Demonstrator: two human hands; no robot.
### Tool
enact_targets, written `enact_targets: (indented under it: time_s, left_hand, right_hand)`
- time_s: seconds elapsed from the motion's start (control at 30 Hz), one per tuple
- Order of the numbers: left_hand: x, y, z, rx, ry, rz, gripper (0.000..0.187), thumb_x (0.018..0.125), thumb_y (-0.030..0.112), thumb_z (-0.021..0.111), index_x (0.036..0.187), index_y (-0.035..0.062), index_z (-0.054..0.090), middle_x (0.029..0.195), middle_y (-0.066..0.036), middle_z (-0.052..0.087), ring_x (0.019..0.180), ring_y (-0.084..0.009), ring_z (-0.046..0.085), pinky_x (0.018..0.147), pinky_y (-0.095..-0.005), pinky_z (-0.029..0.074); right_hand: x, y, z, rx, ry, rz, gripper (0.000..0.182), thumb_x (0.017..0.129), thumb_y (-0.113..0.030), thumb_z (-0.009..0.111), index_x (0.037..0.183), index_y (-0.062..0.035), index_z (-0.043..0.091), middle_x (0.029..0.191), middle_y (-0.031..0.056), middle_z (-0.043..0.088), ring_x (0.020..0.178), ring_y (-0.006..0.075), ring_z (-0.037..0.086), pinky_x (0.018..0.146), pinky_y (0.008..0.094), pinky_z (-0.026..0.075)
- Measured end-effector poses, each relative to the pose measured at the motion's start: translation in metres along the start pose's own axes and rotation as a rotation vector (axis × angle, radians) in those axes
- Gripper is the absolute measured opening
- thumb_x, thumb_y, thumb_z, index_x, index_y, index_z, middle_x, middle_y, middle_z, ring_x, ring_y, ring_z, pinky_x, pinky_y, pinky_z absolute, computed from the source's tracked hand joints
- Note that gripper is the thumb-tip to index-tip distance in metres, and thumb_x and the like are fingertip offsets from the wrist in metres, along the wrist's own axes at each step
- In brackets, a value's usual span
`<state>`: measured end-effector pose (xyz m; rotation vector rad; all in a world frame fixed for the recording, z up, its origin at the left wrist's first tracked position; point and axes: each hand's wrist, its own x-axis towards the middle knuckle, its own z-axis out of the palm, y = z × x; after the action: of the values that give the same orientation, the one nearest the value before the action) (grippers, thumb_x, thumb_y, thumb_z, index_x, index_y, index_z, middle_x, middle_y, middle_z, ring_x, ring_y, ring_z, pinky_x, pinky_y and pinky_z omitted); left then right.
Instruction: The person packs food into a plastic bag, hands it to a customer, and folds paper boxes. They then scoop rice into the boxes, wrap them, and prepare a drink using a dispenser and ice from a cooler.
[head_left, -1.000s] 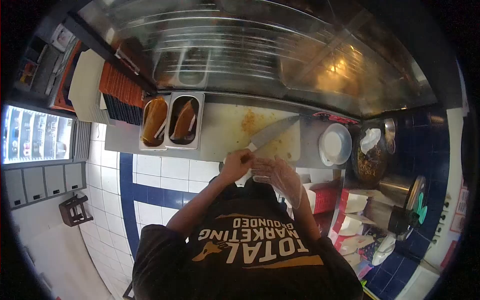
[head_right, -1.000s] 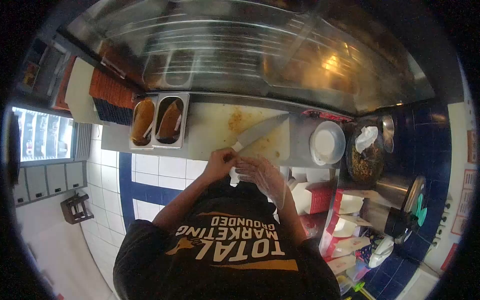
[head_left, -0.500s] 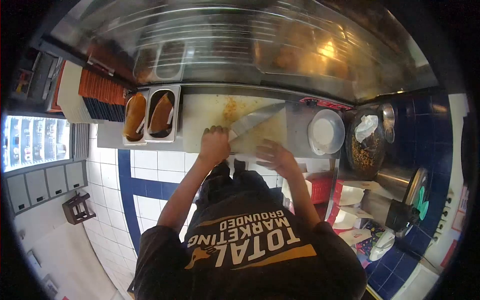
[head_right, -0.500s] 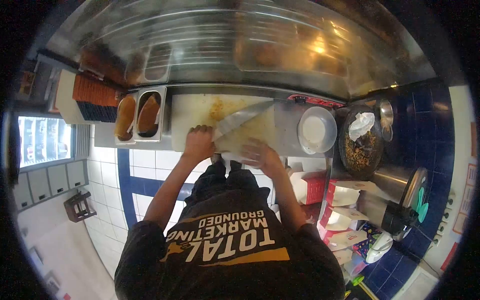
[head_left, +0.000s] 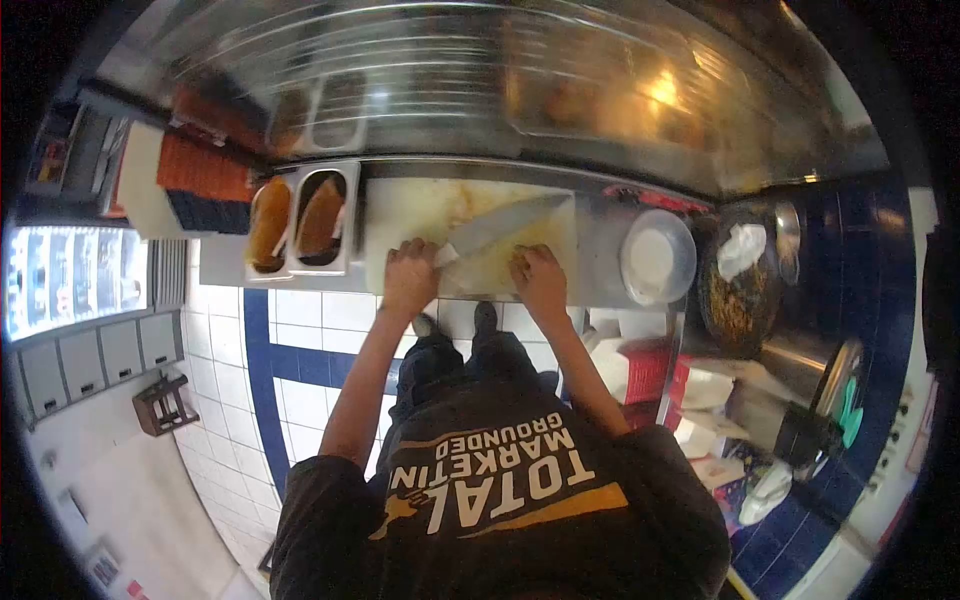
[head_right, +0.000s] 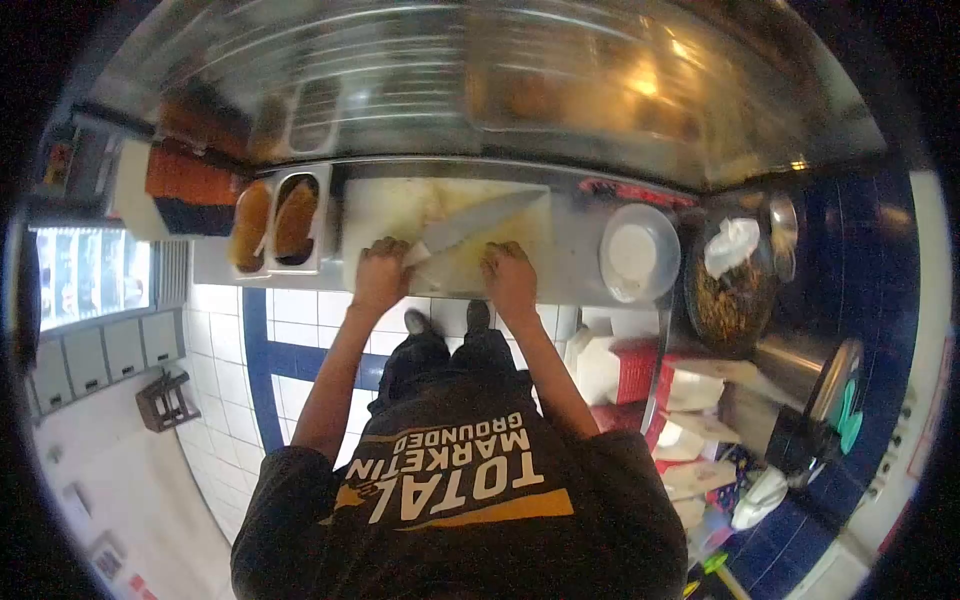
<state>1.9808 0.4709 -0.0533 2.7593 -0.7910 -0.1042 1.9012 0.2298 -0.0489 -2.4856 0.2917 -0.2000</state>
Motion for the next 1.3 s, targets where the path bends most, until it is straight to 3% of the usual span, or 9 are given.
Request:
enact_targets:
  time_s: [0.17, 0.33, 0.4, 0.6, 0.7, 0.83, 0.97, 1.1, 1.3]
  left_hand:
    - [-0.041, -0.017, 0.003, -0.049, 0.054, -0.025, 0.038, 0.082, 0.017, 0.063, 0.116, -0.0009, 0.060, 0.114, -0.018, 0.065, 0.108, -0.0341, 0.062, 0.091, -0.0486, 0.048]
    - [-0.164, -0.057, -0.032, -0.327, 0.242, -0.227, 0.035, 0.084, 0.014, 0.065, 0.117, 0.0020, 0.060, 0.112, -0.018, 0.064, 0.103, -0.0352, 0.062, 0.088, -0.0468, 0.050]
    - [-0.215, -0.093, -0.039, -0.373, 0.218, -0.330, 0.036, 0.087, 0.015, 0.064, 0.120, 0.0028, 0.059, 0.113, -0.018, 0.063, 0.101, -0.0366, 0.063, 0.086, -0.0469, 0.051]
    - [-0.339, -0.230, -0.088, -0.429, 0.163, -0.567, 0.038, 0.090, 0.017, 0.061, 0.125, 0.0032, 0.055, 0.113, -0.021, 0.062, 0.098, -0.0414, 0.064, 0.086, -0.0479, 0.053]
    - [-0.376, -0.304, -0.109, -0.430, 0.213, -0.620, 0.037, 0.091, 0.017, 0.060, 0.125, 0.0039, 0.055, 0.110, -0.022, 0.063, 0.099, -0.0416, 0.064, 0.086, -0.0497, 0.052]
    - [-0.383, -0.406, -0.154, -0.467, 0.261, -0.561, 0.036, 0.090, 0.016, 0.059, 0.124, 0.0043, 0.056, 0.104, -0.020, 0.063, 0.091, -0.0426, 0.065, 0.079, -0.0502, 0.054]
    - [-0.365, -0.536, -0.182, -0.373, 0.332, -0.504, 0.029, 0.088, 0.015, 0.061, 0.115, 0.0033, 0.058, 0.098, -0.019, 0.063, 0.082, -0.0405, 0.065, 0.070, -0.0495, 0.054]
    - [-0.356, -0.672, -0.226, -0.303, 0.401, -0.572, 0.024, 0.088, 0.018, 0.063, 0.107, 0.0057, 0.056, 0.092, -0.018, 0.060, 0.085, -0.0404, 0.063, 0.071, -0.0505, 0.052]
    - [-0.375, -0.867, -0.285, -0.145, 0.519, -0.868, 0.012, 0.089, 0.014, 0.060, 0.092, 0.0046, 0.066, 0.094, -0.016, 0.066, 0.089, -0.0371, 0.065, 0.075, -0.0451, 0.054]
  right_hand:
    - [0.000, 0.037, 0.043, -0.114, -0.016, -0.086, 0.020, 0.083, -0.017, 0.070, 0.099, -0.0049, 0.073, 0.104, 0.0189, 0.070, 0.099, 0.0392, 0.064, 0.093, 0.0452, 0.050]
    - [-0.007, -0.206, -0.022, 0.640, 0.066, -0.093, 0.012, 0.082, 0.003, 0.072, 0.094, -0.0014, 0.073, 0.090, 0.0128, 0.069, 0.074, 0.0185, 0.065, 0.070, 0.0267, 0.052]
    - [-0.029, -0.343, -0.050, 1.248, -0.324, -0.072, 0.013, 0.082, 0.000, 0.073, 0.095, -0.0013, 0.072, 0.088, 0.0102, 0.068, 0.073, 0.0181, 0.064, 0.070, 0.0280, 0.052]
    - [-0.044, -0.594, 0.013, 1.653, -1.353, -1.244, 0.016, 0.084, -0.009, 0.079, 0.097, -0.0040, 0.071, 0.094, 0.0116, 0.072, 0.084, 0.0211, 0.066, 0.074, 0.0313, 0.053]
    - [-0.076, -0.656, 0.044, 1.794, -1.725, -0.871, 0.029, 0.081, -0.001, 0.081, 0.109, -0.0015, 0.071, 0.122, 0.0259, 0.062, 0.103, 0.0304, 0.064, 0.088, 0.0349, 0.056]
    - [-0.050, -0.762, 0.097, 1.604, -1.504, -1.063, 0.022, 0.086, -0.014, 0.076, 0.099, -0.0014, 0.063, 0.108, 0.0233, 0.065, 0.089, 0.0295, 0.063, 0.071, 0.0327, 0.054]
    - [-0.003, -0.823, 0.210, 1.605, -0.767, -1.283, 0.015, 0.090, -0.012, 0.068, 0.090, -0.0005, 0.059, 0.081, 0.0175, 0.066, 0.068, 0.0253, 0.061, 0.060, 0.0335, 0.053]
    - [0.076, -0.897, 0.295, 1.332, -0.450, -1.010, 0.027, 0.098, -0.016, 0.058, 0.080, 0.0024, 0.065, 0.076, 0.0133, 0.067, 0.061, 0.0197, 0.059, 0.056, 0.0296, 0.046]
    - [0.191, -1.062, 0.459, 1.159, -0.808, -0.722, 0.022, 0.102, -0.012, 0.052, 0.108, 0.0042, 0.066, 0.084, 0.0081, 0.069, 0.075, 0.0116, 0.063, 0.070, 0.0255, 0.051]
